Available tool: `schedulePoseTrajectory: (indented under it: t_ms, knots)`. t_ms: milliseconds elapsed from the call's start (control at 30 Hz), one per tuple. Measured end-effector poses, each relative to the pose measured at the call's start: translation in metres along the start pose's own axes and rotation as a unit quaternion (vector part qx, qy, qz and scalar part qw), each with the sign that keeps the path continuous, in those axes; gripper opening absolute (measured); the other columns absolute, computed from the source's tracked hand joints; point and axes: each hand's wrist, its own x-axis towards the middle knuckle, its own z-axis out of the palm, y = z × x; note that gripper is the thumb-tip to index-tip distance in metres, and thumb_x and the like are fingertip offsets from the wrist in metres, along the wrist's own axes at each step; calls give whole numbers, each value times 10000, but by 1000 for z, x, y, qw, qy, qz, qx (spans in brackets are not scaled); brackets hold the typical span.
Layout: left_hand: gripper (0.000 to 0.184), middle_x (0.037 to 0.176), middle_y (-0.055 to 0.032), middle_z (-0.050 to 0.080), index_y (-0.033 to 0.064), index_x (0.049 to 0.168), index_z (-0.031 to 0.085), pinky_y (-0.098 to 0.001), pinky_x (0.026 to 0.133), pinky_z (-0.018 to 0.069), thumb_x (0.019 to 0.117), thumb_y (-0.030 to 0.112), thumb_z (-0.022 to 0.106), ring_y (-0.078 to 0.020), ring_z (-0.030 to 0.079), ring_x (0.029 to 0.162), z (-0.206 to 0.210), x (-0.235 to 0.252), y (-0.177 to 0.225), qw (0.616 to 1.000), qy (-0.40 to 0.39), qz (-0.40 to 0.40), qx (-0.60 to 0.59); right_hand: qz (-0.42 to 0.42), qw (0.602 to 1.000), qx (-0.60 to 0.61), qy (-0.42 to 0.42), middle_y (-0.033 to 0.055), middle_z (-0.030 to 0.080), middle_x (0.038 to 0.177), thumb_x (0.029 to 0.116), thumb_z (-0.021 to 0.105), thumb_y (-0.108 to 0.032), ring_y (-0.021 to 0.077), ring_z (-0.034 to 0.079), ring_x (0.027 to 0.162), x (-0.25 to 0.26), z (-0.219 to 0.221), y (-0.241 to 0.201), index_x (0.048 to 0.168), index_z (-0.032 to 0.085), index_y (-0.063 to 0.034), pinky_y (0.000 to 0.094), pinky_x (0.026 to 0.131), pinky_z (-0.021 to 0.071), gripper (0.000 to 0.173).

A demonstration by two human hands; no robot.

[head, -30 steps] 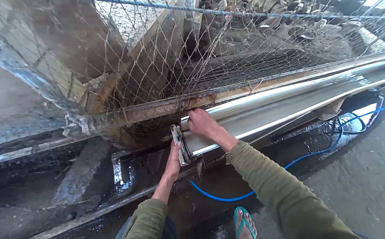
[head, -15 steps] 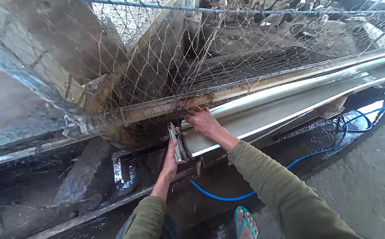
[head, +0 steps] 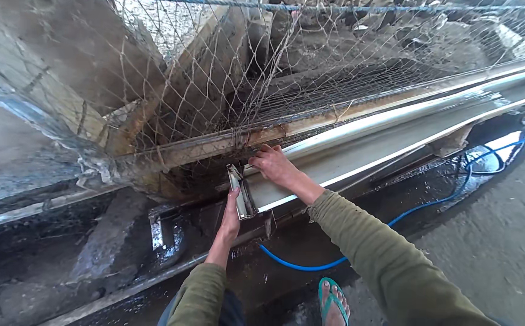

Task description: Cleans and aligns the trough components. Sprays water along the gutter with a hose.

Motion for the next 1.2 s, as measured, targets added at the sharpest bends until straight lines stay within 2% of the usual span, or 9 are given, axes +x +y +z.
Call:
schedulePoseTrajectory:
  t_ms: [100, 300, 400, 533, 800, 967, 1100, 1200]
  knots:
    - [715, 1386, -109, 586, 122, 1601, 257, -362, 948, 555, 1017, 534, 268, -151, 626, 1179, 1, 1, 1, 1000, -1, -2, 6, 2, 1000, -1, -10, 124, 750, 1029, 930, 664, 4, 350, 670, 1096, 2, 0, 0, 1062, 776, -91, 553, 846, 502, 197]
    - [790, 1532, -129, 469, 148, 1635, 204, -416, 1055, 494, 987, 589, 300, -176, 535, 1323, 0, 4, 2, 999, -9, -2, 44, 1, 1000, 9, -17, 130, 745, 1001, 935, 663, -3, 355, 666, 1072, 5, 6, 3, 1077, 780, -87, 543, 845, 500, 202]
    - [730, 1492, -137, 509, 149, 1617, 256, -449, 1023, 516, 1025, 576, 257, -205, 564, 1291, 2, 4, 3, 999, 7, -11, 50, -5, 1000, 7, -13, 134, 740, 997, 946, 643, -3, 357, 665, 1081, 1, 8, 4, 1069, 776, -86, 549, 846, 505, 199]
    - [712, 1433, -127, 558, 139, 1590, 311, -433, 994, 533, 1025, 568, 255, -192, 598, 1239, 2, 6, 3, 999, 10, -16, 48, -12, 1000, -3, -21, 126, 746, 1018, 914, 660, 24, 359, 660, 1114, 0, 4, 4, 1079, 773, -90, 558, 865, 505, 231]
    - [742, 1454, -122, 543, 120, 1596, 298, -400, 1020, 519, 1002, 564, 284, -164, 585, 1256, 1, 8, 4, 998, -3, -8, 69, 17, 999, -3, -45, 130, 743, 1024, 942, 638, 15, 353, 648, 1126, 6, 3, -1, 1085, 774, -86, 539, 874, 493, 222]
    - [773, 1526, -125, 481, 144, 1628, 239, -407, 1061, 490, 993, 581, 288, -167, 536, 1324, 1, 8, 5, 996, -22, -7, 91, 43, 998, -12, -46, 124, 733, 998, 956, 634, -1, 339, 646, 1090, 12, 6, -4, 1062, 777, -94, 518, 852, 482, 201]
    - [773, 1584, -118, 422, 179, 1653, 170, -415, 1088, 477, 1005, 587, 277, -170, 505, 1371, 7, 8, 5, 995, -27, -1, 94, 77, 994, 7, -79, 132, 731, 1105, 1000, 567, -8, 341, 610, 1195, 19, 2, -6, 1151, 764, -101, 530, 937, 449, 265]
    - [811, 1688, -100, 255, 200, 1670, 68, -440, 1155, 412, 1005, 625, 251, -175, 395, 1473, 11, 10, 6, 993, -38, 6, 111, 92, 991, 21, -92, 142, 724, 1149, 1024, 536, -28, 346, 596, 1223, 23, 2, -6, 1179, 758, -101, 533, 969, 436, 280]
